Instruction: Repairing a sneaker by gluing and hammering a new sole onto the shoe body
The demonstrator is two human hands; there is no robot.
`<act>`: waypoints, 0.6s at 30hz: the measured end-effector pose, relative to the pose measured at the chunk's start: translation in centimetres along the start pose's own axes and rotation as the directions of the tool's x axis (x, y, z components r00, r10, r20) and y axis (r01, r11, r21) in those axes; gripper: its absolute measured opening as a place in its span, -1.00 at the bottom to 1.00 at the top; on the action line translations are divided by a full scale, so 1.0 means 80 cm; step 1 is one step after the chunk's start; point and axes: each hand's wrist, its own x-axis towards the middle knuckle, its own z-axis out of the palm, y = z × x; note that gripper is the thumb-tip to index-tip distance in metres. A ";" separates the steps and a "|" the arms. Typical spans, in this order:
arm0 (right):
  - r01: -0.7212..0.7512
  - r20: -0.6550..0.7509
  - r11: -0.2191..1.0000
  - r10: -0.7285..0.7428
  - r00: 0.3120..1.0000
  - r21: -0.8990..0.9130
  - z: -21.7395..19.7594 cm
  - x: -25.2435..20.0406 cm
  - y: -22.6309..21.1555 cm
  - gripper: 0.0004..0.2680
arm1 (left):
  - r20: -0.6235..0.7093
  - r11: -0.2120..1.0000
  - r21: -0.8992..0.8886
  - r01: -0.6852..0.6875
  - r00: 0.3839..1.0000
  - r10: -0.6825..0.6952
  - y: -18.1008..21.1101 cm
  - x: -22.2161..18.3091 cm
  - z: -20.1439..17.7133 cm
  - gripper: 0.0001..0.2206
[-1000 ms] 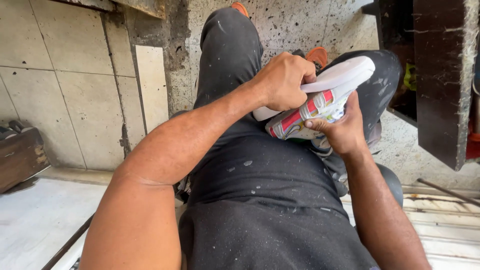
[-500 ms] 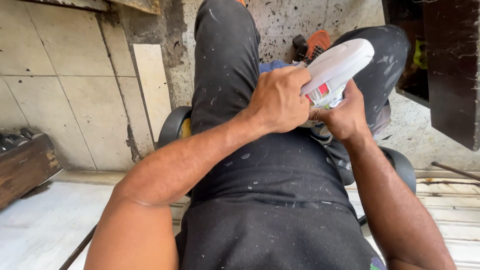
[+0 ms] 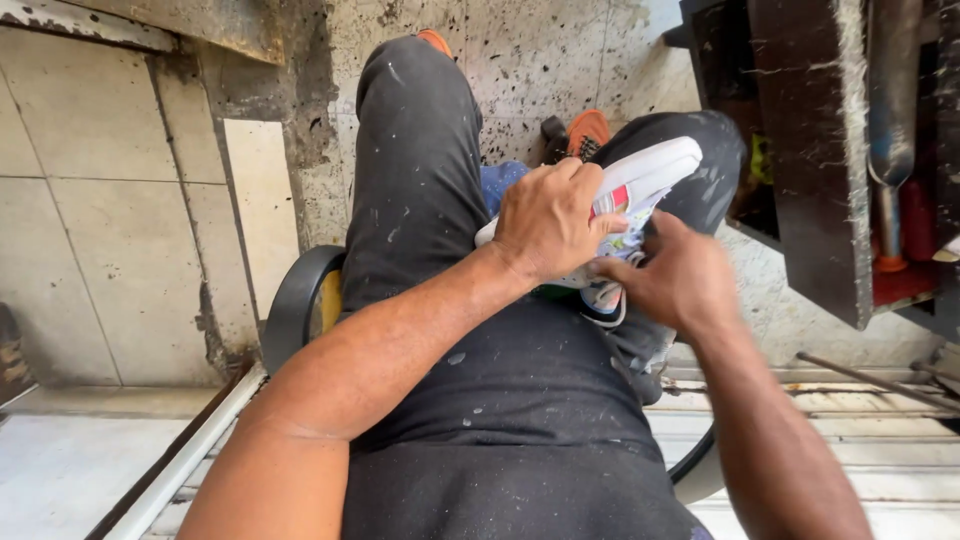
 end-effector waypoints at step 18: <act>-0.134 -0.755 0.984 0.174 0.632 0.114 -0.220 -0.005 0.312 -0.87 | 0.242 0.952 0.293 0.088 0.956 -0.163 -0.021 0.037 0.026 -0.54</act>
